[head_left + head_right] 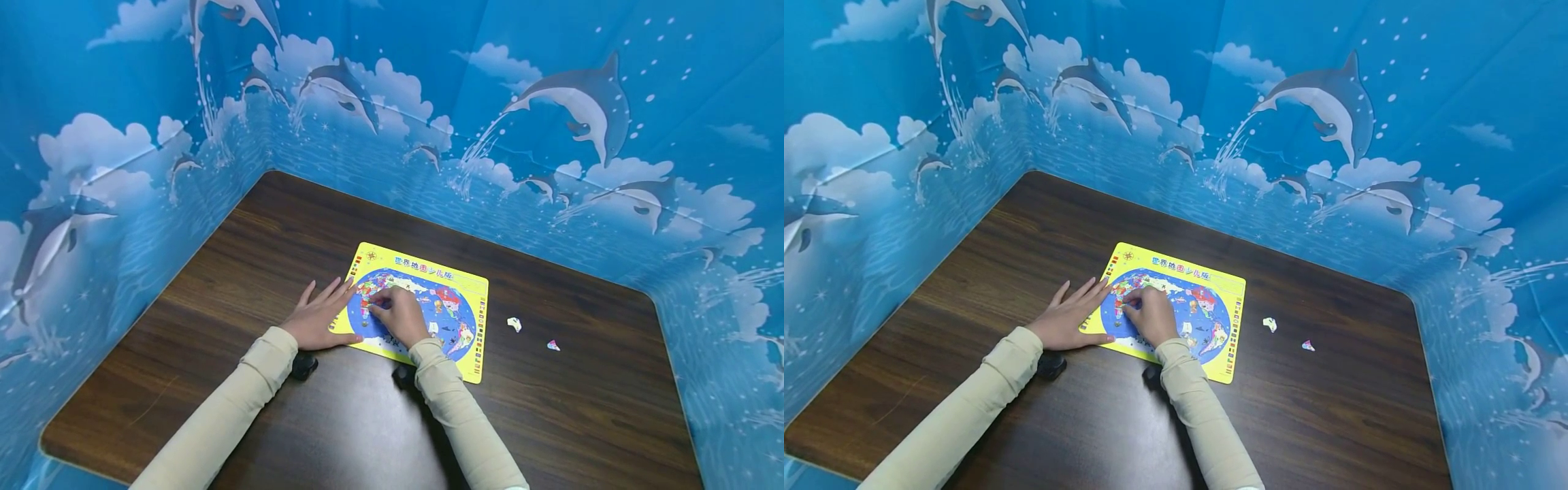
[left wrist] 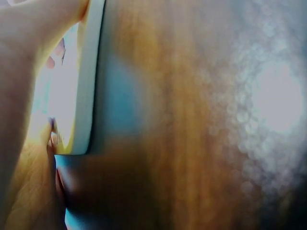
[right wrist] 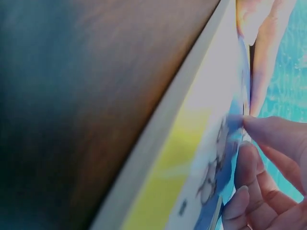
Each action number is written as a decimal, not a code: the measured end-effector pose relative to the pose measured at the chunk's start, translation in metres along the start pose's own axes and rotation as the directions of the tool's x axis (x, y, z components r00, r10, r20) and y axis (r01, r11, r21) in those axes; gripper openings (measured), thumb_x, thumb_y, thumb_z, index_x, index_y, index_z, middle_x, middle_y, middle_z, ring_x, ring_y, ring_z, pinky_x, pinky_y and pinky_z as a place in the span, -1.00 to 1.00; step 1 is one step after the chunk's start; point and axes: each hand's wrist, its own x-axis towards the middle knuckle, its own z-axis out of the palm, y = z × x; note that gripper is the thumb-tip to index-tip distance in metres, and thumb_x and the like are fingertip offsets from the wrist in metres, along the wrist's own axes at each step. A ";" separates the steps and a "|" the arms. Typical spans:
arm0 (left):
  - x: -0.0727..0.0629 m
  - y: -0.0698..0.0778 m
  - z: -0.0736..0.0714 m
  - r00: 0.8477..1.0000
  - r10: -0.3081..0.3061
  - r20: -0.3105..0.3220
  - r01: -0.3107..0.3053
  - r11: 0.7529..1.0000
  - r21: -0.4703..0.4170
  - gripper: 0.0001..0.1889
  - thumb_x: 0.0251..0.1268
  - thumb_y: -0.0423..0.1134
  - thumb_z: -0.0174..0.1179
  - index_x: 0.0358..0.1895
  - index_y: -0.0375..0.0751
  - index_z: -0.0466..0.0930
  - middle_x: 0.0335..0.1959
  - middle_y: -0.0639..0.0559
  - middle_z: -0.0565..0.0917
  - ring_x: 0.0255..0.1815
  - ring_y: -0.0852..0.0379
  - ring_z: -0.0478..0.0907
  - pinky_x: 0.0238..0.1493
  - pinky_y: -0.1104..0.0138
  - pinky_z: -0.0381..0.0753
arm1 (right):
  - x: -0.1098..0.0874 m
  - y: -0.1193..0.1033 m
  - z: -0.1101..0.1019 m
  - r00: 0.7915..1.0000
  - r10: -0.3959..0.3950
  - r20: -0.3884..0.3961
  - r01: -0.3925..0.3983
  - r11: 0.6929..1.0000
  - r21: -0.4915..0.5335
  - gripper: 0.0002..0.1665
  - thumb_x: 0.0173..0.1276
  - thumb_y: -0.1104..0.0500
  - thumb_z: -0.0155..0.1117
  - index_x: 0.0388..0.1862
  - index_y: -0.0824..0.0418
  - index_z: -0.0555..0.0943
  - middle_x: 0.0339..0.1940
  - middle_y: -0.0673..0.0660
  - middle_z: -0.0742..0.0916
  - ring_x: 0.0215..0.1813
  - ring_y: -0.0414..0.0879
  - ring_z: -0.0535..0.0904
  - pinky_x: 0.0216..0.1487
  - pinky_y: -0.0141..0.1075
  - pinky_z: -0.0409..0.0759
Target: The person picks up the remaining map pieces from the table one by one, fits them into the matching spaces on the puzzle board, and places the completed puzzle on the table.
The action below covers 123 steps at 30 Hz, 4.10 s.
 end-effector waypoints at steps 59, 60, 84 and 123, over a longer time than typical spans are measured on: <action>0.000 0.001 0.000 1.000 -0.016 0.021 0.016 0.999 0.033 0.08 0.30 0.41 0.17 0.70 -0.13 -0.04 0.72 -0.05 -0.04 0.73 -0.12 -0.23 0.58 -0.25 -0.42 | -0.005 -0.007 -0.001 0.996 0.024 0.087 -0.032 0.995 0.094 -0.63 0.25 0.29 0.55 0.05 0.30 0.75 -0.48 0.00 0.74 -0.44 -0.26 0.61 -0.24 -0.33 0.62; 0.000 0.000 0.001 1.000 -0.015 0.020 0.015 0.999 0.033 0.09 0.30 0.41 0.17 0.70 -0.13 -0.04 0.72 -0.05 -0.04 0.73 -0.12 -0.23 0.58 -0.25 -0.42 | -0.005 -0.006 -0.001 0.996 0.016 0.087 -0.023 0.996 0.086 -0.64 0.25 0.31 0.53 0.04 0.30 0.75 -0.48 0.00 0.74 -0.44 -0.26 0.61 -0.24 -0.34 0.62; 0.000 0.000 0.002 1.000 -0.022 0.017 0.021 0.999 0.046 0.11 0.28 0.46 0.15 0.70 -0.11 -0.05 0.72 -0.06 -0.03 0.72 -0.12 -0.22 0.57 -0.26 -0.41 | -0.007 -0.013 -0.007 0.985 0.023 0.169 -0.027 0.999 0.024 -0.74 0.36 0.23 0.48 0.00 0.29 0.77 -0.53 -0.01 0.70 -0.53 -0.25 0.52 -0.46 -0.40 0.47; 0.000 -0.002 0.005 1.000 -0.005 0.008 0.005 1.000 0.029 0.09 0.29 0.44 0.16 0.70 -0.13 -0.04 0.72 -0.08 -0.03 0.72 -0.14 -0.22 0.57 -0.26 -0.41 | -0.007 -0.004 0.000 0.997 -0.063 0.034 0.068 0.984 -0.165 -0.70 0.30 0.07 0.57 -0.08 0.22 0.82 -0.26 0.06 0.76 -0.21 -0.11 0.63 -0.17 -0.23 0.64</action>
